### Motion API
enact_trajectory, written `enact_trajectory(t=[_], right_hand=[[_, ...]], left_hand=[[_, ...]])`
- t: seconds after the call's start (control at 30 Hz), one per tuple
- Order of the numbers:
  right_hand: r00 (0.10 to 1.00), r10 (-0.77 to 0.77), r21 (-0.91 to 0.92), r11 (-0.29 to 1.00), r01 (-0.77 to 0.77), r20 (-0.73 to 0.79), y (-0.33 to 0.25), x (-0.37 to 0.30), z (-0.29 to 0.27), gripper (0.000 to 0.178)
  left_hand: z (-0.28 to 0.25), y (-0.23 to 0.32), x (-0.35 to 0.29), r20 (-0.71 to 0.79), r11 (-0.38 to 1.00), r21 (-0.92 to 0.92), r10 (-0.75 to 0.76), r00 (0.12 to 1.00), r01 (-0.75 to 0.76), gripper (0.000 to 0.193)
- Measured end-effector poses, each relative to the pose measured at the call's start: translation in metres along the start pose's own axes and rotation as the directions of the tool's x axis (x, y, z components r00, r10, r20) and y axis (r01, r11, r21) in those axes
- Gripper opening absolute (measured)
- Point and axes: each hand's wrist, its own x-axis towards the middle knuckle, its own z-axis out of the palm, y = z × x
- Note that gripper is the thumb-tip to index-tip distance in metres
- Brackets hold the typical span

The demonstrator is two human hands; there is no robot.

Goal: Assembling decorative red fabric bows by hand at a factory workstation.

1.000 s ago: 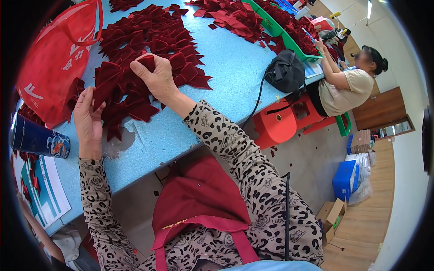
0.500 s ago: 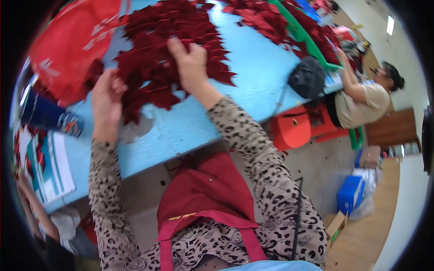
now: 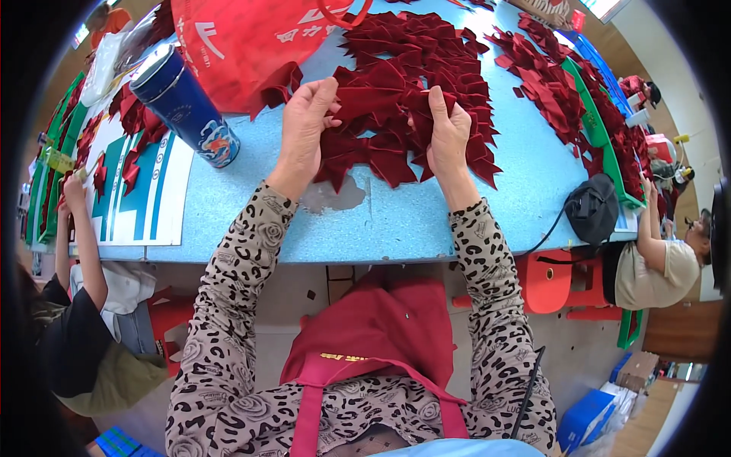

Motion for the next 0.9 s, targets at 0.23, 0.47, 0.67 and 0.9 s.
enact_trajectory(t=[0.23, 0.47, 0.67, 0.9], right_hand=[[0.988, -0.014, -0.243, 0.969, 0.052, 0.156, 0.003, -0.019, 0.022, 0.034], [1.000, 0.017, -0.215, 0.977, -0.012, 0.023, 0.014, -0.015, 0.022, 0.046], [0.998, 0.061, -0.118, 0.991, -0.059, 0.016, 0.008, -0.017, 0.020, 0.051], [0.993, -0.040, -0.049, 0.998, 0.035, -0.110, 0.005, -0.007, 0.008, 0.048]], left_hand=[[-0.002, 0.009, -0.015, 0.217, 0.997, 0.074, -0.017, 0.976, 0.001, 0.027], [-0.016, 0.011, -0.015, 0.118, 0.996, 0.043, -0.082, 0.990, 0.078, 0.016], [-0.027, 0.011, -0.011, 0.032, 0.985, -0.073, -0.154, 0.988, 0.156, 0.015], [-0.027, 0.009, 0.000, -0.047, 0.982, -0.143, -0.132, 0.990, 0.124, 0.015]])
